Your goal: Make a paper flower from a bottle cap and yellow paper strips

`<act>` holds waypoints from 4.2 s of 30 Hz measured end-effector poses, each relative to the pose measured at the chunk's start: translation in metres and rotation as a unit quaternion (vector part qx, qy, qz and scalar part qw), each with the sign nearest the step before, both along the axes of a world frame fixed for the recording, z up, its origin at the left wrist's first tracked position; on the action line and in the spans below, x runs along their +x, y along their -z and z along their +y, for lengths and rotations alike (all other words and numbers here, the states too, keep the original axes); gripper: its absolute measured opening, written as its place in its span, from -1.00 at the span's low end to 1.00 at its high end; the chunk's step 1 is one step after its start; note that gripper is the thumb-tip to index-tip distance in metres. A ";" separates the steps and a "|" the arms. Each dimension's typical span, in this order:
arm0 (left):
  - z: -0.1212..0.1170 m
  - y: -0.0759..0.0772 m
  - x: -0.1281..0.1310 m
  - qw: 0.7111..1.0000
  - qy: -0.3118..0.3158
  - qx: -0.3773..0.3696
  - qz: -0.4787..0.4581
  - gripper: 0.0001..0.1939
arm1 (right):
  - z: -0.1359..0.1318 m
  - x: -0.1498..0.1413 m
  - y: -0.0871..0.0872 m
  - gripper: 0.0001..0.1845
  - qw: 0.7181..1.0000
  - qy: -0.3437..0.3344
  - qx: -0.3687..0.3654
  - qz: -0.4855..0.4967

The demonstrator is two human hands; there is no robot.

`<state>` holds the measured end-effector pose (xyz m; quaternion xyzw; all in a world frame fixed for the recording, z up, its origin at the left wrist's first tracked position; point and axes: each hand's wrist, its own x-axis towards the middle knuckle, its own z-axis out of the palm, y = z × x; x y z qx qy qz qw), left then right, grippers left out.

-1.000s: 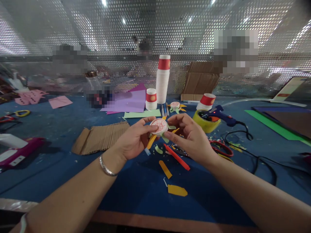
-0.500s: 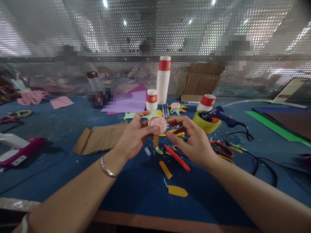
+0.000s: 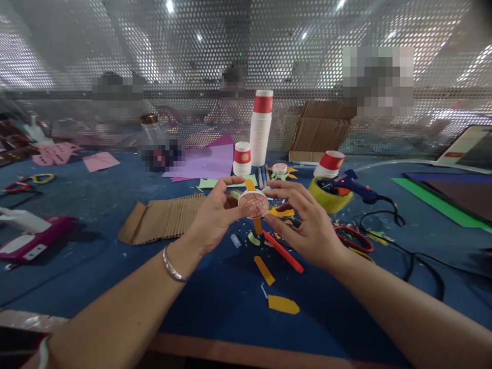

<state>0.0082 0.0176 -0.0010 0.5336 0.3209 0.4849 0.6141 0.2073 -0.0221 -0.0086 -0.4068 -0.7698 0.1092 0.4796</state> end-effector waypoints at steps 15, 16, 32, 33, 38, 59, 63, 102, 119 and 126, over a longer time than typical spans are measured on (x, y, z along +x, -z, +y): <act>0.003 -0.007 0.007 0.990 -0.072 -0.067 -0.105 -0.47 | 0.002 -0.002 0.004 -0.69 0.995 0.044 -0.071 0.056; 0.003 -0.007 0.007 0.989 -0.080 -0.062 -0.109 -0.47 | 0.002 -0.002 0.004 -0.69 0.992 0.036 -0.100 0.070; 0.001 -0.002 0.009 0.994 -0.074 -0.028 -0.070 -0.43 | 0.002 -0.010 0.004 -0.71 0.972 -0.019 -0.177 0.156; 0.000 -0.002 0.010 0.995 -0.068 -0.030 -0.066 -0.43 | 0.001 -0.010 0.004 -0.70 0.972 -0.021 -0.177 0.156; 0.001 -0.002 0.009 0.995 -0.077 -0.020 -0.056 -0.39 | 0.000 -0.006 0.005 -0.69 0.975 -0.011 -0.178 0.136; 0.003 0.004 -0.007 0.943 0.215 0.078 0.241 -0.11 | 0.010 0.006 -0.005 -0.83 0.978 -0.049 -0.201 0.010; 0.001 0.004 -0.006 0.956 0.194 0.072 0.207 0.01 | 0.013 0.007 -0.004 -0.80 0.973 -0.041 -0.221 0.060; 0.010 0.005 -0.002 0.990 0.057 -0.120 0.039 -0.13 | 0.029 0.020 -0.002 -0.73 0.899 0.004 -0.312 0.307; 0.008 0.001 0.000 0.998 -0.038 -0.056 0.018 -0.19 | 0.011 0.003 -0.003 -0.82 0.994 0.107 0.005 -0.010; 0.003 0.004 0.004 0.997 -0.033 -0.065 0.012 -0.17 | 0.010 -0.005 0.006 -0.61 0.988 0.088 0.071 -0.106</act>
